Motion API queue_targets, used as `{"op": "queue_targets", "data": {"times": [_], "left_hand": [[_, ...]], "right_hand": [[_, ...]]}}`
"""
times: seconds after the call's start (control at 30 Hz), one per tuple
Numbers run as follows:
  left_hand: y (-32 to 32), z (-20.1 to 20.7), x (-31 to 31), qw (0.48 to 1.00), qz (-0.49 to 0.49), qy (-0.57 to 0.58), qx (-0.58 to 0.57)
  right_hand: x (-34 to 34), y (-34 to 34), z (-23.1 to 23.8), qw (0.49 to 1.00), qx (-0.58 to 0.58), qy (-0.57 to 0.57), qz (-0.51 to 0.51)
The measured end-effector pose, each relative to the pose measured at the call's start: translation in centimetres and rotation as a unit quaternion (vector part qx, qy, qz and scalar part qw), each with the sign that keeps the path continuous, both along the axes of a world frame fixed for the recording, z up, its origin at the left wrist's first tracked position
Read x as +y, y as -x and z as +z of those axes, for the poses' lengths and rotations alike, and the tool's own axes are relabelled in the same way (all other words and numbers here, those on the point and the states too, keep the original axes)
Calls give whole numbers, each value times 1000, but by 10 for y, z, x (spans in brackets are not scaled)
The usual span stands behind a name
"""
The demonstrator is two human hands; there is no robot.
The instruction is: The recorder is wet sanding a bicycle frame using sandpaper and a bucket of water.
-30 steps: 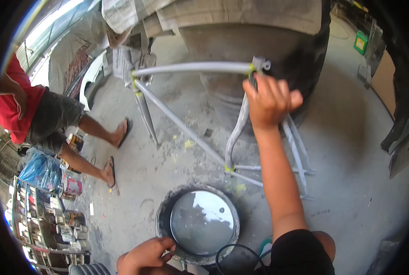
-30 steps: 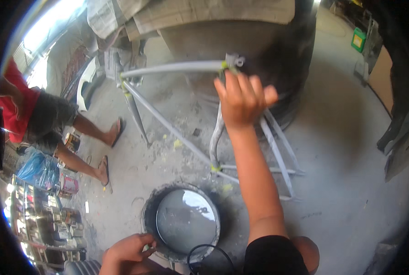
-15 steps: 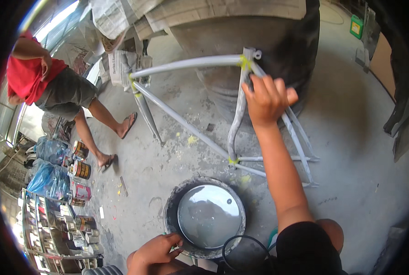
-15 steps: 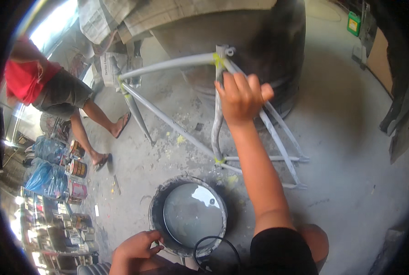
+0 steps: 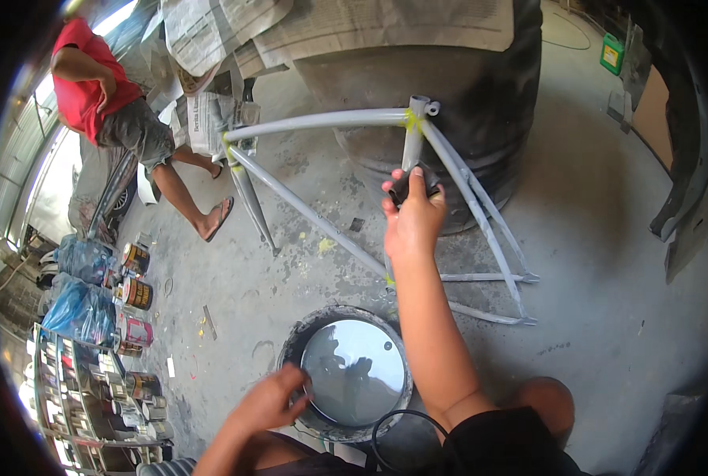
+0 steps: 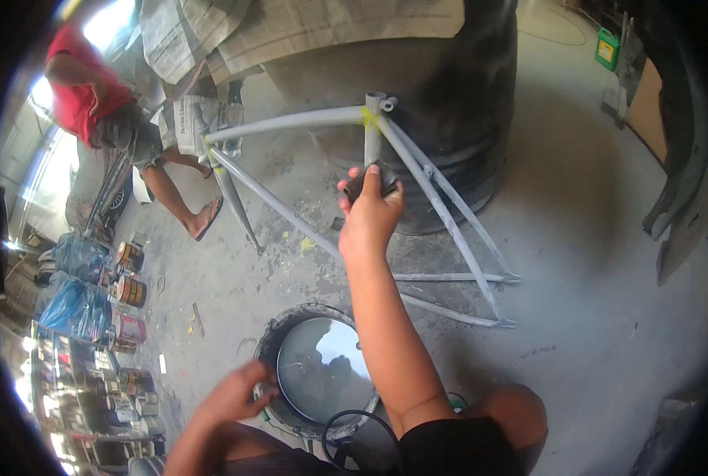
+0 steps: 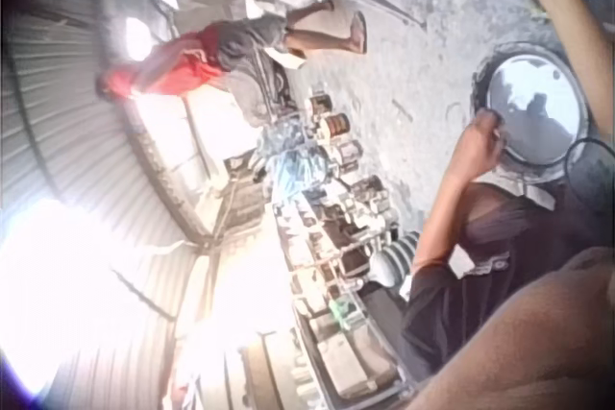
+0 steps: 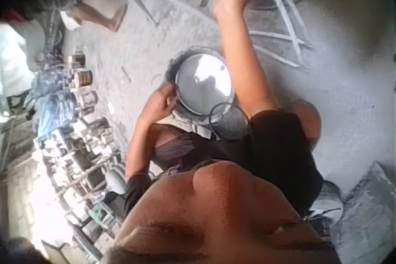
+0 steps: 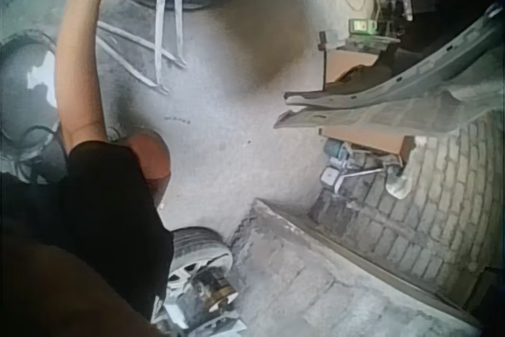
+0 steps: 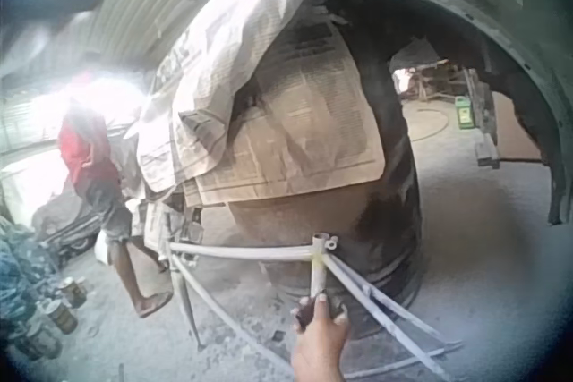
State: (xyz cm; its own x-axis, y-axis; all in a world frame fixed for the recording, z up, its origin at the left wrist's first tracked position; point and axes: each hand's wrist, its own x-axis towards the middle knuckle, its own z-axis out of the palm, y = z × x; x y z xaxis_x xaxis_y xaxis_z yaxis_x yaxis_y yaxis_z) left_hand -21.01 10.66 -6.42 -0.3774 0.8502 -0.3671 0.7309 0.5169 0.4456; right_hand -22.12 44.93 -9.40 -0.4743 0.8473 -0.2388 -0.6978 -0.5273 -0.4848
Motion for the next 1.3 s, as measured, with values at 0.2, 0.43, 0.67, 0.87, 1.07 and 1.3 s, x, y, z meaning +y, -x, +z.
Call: {"op": "queue_targets", "data": {"times": [0.2,0.43,0.67,0.87,1.07,1.3], "left_hand": [[110,64,207,908,-96,-300,275],[200,66,314,898,-35,-176,403],[171,73,323,906,-38,-66,415],[177,61,317,904,-38,-107,412],[259,41,319,935,-15,-43,352],[188,74,314,900,-77,-107,415]], "right_hand": [[29,19,17,961,156,204,-102],[29,29,48,963,140,226,-48],[32,40,71,952,136,246,-120],[40,39,73,934,124,302,-146],[-3,59,100,995,90,25,-39],[20,27,51,970,107,161,-146]]}}
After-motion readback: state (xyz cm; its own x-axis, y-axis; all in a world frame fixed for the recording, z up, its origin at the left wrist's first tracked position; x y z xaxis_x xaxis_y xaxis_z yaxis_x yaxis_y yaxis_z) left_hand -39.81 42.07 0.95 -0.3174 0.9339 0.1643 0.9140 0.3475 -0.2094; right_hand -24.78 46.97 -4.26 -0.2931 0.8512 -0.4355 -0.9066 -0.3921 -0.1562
